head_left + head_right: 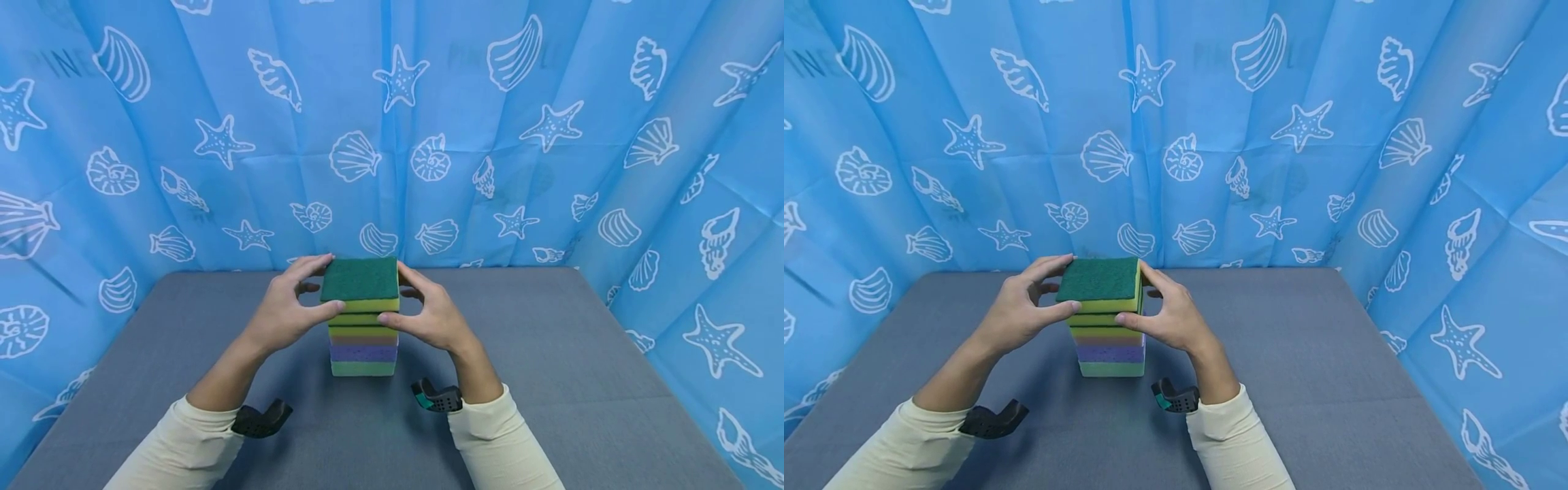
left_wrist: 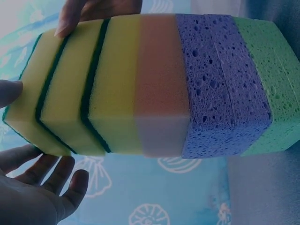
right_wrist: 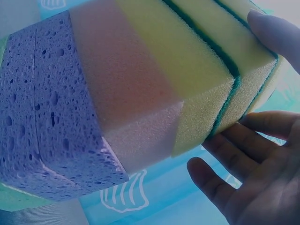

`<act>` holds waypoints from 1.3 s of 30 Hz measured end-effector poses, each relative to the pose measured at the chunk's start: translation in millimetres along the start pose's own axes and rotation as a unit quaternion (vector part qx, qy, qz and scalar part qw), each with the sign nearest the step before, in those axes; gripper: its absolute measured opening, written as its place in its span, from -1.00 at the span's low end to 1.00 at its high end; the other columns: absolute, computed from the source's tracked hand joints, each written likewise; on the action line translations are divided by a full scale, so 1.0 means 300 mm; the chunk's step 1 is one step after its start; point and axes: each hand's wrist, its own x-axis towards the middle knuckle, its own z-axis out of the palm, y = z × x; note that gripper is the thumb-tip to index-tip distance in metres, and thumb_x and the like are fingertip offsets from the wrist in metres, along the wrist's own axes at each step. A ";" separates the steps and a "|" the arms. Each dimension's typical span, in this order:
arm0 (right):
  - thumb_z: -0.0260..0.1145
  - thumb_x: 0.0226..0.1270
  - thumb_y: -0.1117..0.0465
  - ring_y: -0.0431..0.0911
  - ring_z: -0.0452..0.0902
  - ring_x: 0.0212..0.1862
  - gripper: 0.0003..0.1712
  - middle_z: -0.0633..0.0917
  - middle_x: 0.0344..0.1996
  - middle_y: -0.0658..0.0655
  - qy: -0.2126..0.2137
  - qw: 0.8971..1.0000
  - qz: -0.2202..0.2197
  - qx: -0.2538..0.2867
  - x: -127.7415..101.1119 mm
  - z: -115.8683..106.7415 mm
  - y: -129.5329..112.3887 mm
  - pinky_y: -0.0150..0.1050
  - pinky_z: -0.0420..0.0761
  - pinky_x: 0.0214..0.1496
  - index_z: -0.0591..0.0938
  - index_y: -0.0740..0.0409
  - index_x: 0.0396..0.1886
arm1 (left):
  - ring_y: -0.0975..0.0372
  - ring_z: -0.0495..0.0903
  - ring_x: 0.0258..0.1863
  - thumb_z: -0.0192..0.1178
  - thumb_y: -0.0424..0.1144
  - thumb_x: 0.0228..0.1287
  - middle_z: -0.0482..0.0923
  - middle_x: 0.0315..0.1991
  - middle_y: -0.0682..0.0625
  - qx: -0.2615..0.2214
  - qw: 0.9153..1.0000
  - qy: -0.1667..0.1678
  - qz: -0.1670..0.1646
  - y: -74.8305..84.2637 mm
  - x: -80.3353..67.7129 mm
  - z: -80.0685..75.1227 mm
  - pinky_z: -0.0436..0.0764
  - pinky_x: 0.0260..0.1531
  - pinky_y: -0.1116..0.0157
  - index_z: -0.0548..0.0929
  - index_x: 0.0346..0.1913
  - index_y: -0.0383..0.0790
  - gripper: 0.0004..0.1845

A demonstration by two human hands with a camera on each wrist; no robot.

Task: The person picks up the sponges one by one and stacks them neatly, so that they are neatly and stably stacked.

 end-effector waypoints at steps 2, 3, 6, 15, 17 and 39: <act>0.45 0.17 -0.06 -0.07 0.39 0.18 -0.02 0.51 0.17 0.06 0.000 1.000 0.000 -0.003 -0.001 0.000 0.003 0.15 0.39 0.15 0.20 0.08 0.50 | 0.03 0.36 0.15 0.39 -0.33 0.14 0.35 0.26 -0.16 -0.002 1.000 0.000 -0.005 -0.001 0.000 0.001 0.44 0.02 -0.07 0.34 0.38 -0.34 -0.26; 0.43 0.17 -0.11 -0.07 0.39 0.18 -0.02 0.51 0.17 0.05 0.000 1.000 0.001 -0.004 -0.001 0.000 0.004 0.14 0.39 0.15 0.20 0.06 0.50 | 0.02 0.36 0.15 0.39 -0.33 0.14 0.35 0.26 -0.16 -0.003 1.000 0.001 -0.007 -0.001 -0.001 0.002 0.43 0.02 -0.08 0.34 0.38 -0.34 -0.26; 0.40 0.17 -0.20 -0.09 0.38 0.19 0.01 0.51 0.18 0.03 0.002 1.000 0.000 -0.007 -0.002 -0.001 0.006 0.10 0.40 0.15 0.19 0.03 0.51 | 0.01 0.36 0.14 0.39 -0.32 0.13 0.35 0.26 -0.17 -0.004 1.000 0.002 -0.009 -0.002 0.000 0.004 0.44 0.02 -0.09 0.34 0.39 -0.34 -0.26; 0.43 0.21 0.11 0.08 0.34 0.23 -0.05 0.44 0.25 0.23 0.009 1.000 -0.019 0.007 -0.002 -0.011 0.001 0.20 0.36 0.16 0.16 0.20 0.50 | 0.00 0.41 0.11 0.38 -0.29 0.15 0.34 0.27 -0.15 -0.004 1.000 -0.001 -0.017 -0.001 0.006 0.004 0.50 -0.01 0.00 0.33 0.40 -0.29 -0.26; 0.42 0.20 0.22 0.13 0.34 0.23 -0.07 0.44 0.23 0.30 0.009 1.000 -0.021 0.007 -0.001 -0.013 -0.032 0.23 0.35 0.15 0.16 0.31 0.47 | 0.00 0.41 0.11 0.38 -0.29 0.15 0.34 0.27 -0.15 -0.004 1.000 -0.001 -0.019 0.000 0.006 0.005 0.50 -0.01 0.00 0.33 0.40 -0.29 -0.25; 0.18 0.41 -0.12 0.11 0.31 0.28 -0.14 0.40 0.27 0.30 0.042 0.998 -0.042 0.000 -0.043 -0.092 -0.005 0.14 0.35 0.18 0.16 0.31 0.47 | -0.02 0.33 0.26 0.22 -0.13 0.34 0.18 0.41 -0.12 -0.026 0.999 -0.019 -0.029 0.014 0.000 0.007 0.40 0.08 -0.08 0.18 0.48 -0.18 -0.27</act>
